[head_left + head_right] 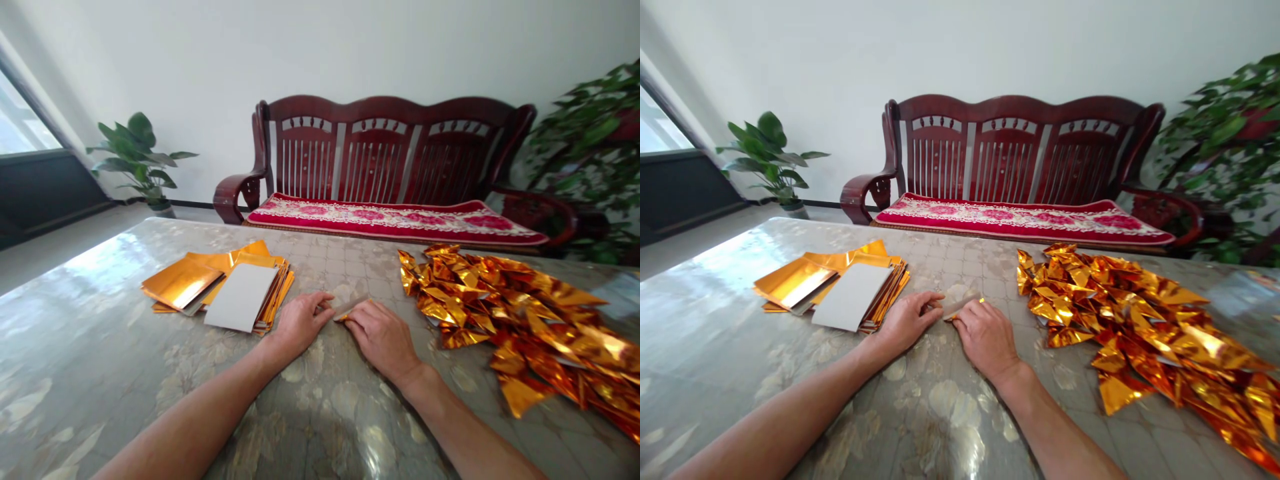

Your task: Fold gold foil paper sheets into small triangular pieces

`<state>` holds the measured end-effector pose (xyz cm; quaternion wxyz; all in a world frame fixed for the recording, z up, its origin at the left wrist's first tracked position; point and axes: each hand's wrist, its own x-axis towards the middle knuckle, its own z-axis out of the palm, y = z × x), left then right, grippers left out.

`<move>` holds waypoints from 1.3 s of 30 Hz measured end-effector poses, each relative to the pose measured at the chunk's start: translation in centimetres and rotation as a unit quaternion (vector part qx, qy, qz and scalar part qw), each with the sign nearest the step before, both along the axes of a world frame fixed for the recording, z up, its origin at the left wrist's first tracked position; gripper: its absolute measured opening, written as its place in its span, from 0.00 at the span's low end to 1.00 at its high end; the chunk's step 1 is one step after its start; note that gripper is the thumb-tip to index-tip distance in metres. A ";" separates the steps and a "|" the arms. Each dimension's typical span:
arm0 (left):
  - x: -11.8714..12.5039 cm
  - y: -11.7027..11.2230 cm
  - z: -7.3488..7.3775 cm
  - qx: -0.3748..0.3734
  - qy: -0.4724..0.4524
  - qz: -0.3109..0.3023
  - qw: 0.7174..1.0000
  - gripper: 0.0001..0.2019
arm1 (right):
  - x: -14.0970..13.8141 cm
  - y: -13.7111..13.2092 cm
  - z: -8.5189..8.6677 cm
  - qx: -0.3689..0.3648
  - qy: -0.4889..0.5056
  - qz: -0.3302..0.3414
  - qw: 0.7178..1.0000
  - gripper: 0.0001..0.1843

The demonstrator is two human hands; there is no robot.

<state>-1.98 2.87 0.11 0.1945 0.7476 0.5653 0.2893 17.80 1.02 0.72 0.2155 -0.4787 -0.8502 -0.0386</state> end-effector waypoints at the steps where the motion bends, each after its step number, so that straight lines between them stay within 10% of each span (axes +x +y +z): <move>1: 0.1 0.1 0.1 -0.010 -0.005 -0.001 1.000 0.15 | 0.0 0.0 0.0 0.002 -0.002 -0.002 1.000 0.08; 39: 0.7 0.4 0.1 -0.017 -0.001 0.018 1.000 0.15 | -0.8 1.0 -0.1 -0.042 0.017 -0.034 0.998 0.08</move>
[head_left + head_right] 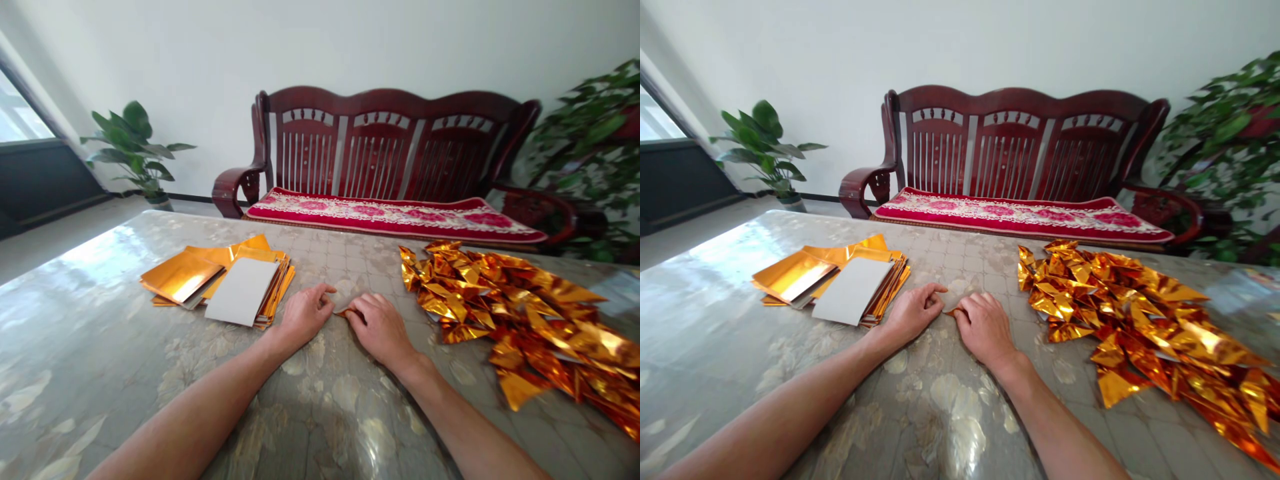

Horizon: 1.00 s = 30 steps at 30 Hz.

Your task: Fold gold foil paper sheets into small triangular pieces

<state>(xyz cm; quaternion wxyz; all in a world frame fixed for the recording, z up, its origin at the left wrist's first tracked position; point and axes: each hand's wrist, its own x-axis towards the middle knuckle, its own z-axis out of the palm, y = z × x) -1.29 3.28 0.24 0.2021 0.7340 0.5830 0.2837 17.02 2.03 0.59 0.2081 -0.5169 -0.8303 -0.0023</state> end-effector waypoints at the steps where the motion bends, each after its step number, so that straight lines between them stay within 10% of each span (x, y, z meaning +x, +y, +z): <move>1: 0.0 0.0 0.0 0.001 -0.004 0.000 1.000 0.15 | 0.0 0.0 0.0 -0.001 0.000 -0.003 1.000 0.08; 30: -1.0 -1.4 -0.3 0.069 0.065 0.005 0.995 0.14 | -0.1 0.2 -0.1 -0.033 0.020 -0.021 0.999 0.08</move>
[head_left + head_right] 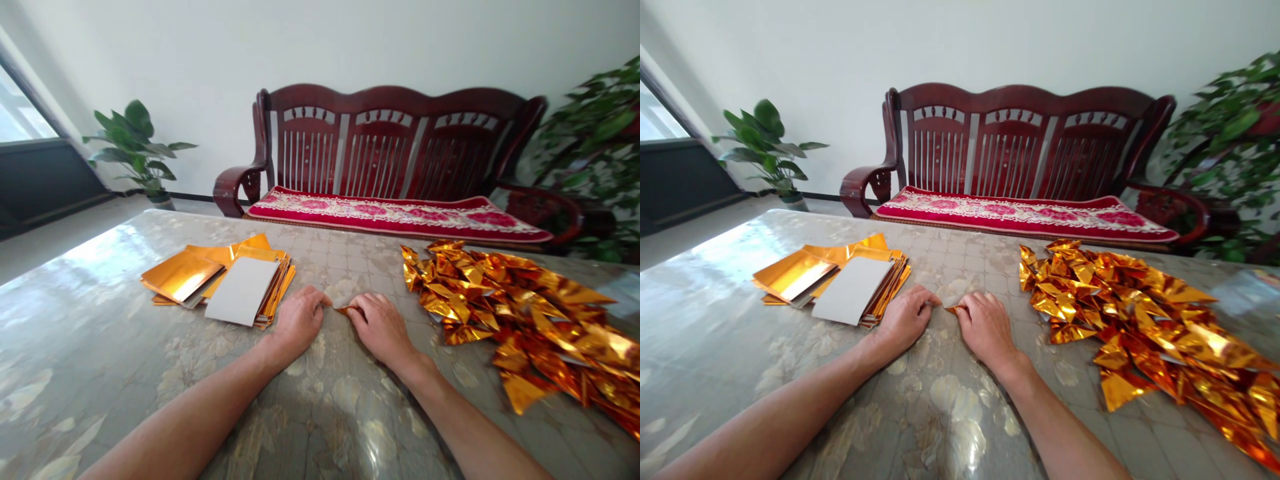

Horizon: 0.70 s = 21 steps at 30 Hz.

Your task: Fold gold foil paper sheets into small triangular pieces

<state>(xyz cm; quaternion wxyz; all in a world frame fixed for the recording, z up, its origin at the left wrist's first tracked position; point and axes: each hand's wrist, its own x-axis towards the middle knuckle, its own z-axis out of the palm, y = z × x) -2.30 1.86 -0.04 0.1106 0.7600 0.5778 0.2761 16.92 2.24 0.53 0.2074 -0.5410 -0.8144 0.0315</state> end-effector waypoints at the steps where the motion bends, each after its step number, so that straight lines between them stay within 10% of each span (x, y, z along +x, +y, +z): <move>1: 0.0 0.0 0.0 0.004 0.005 -0.003 1.000 0.14 | 0.0 0.0 0.0 -0.002 -0.001 -0.001 1.000 0.08; 21: 0.0 0.4 -0.2 -0.008 -0.018 -0.039 0.999 0.20 | -0.1 0.2 -0.1 -0.006 -0.019 -0.006 1.000 0.09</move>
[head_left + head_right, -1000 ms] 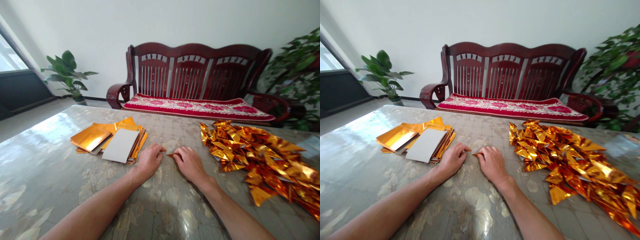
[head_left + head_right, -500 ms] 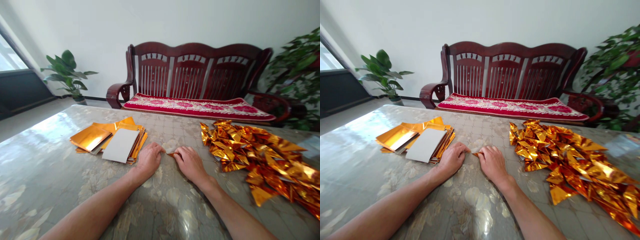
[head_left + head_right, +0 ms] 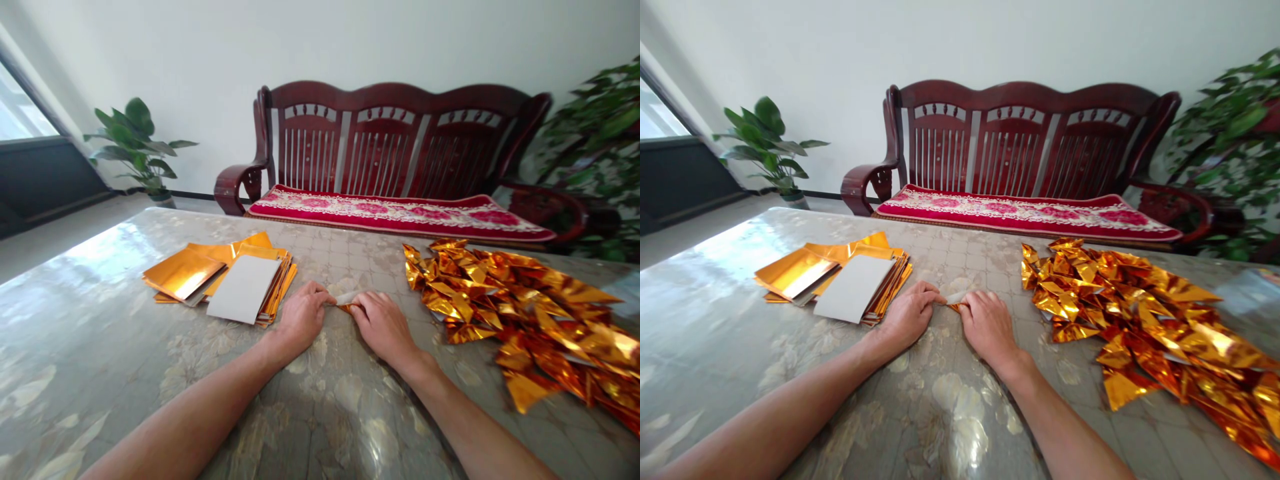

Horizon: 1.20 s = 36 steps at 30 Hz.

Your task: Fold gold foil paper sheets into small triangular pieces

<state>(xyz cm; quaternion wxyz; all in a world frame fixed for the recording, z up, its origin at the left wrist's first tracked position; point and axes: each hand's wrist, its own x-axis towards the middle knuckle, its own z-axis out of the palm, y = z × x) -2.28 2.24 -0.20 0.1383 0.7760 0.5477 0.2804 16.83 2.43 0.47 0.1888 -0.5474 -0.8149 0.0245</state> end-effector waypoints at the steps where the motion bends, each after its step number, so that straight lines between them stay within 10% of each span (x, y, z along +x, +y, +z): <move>1: 0.0 0.0 0.0 -0.002 0.003 0.000 1.000 0.20 | 0.0 0.0 0.0 0.000 -0.001 -0.001 1.000 0.10; 36: 0.3 -0.3 0.3 0.004 0.011 0.039 0.999 0.19 | 0.0 0.0 0.1 -0.003 0.004 0.002 1.000 0.11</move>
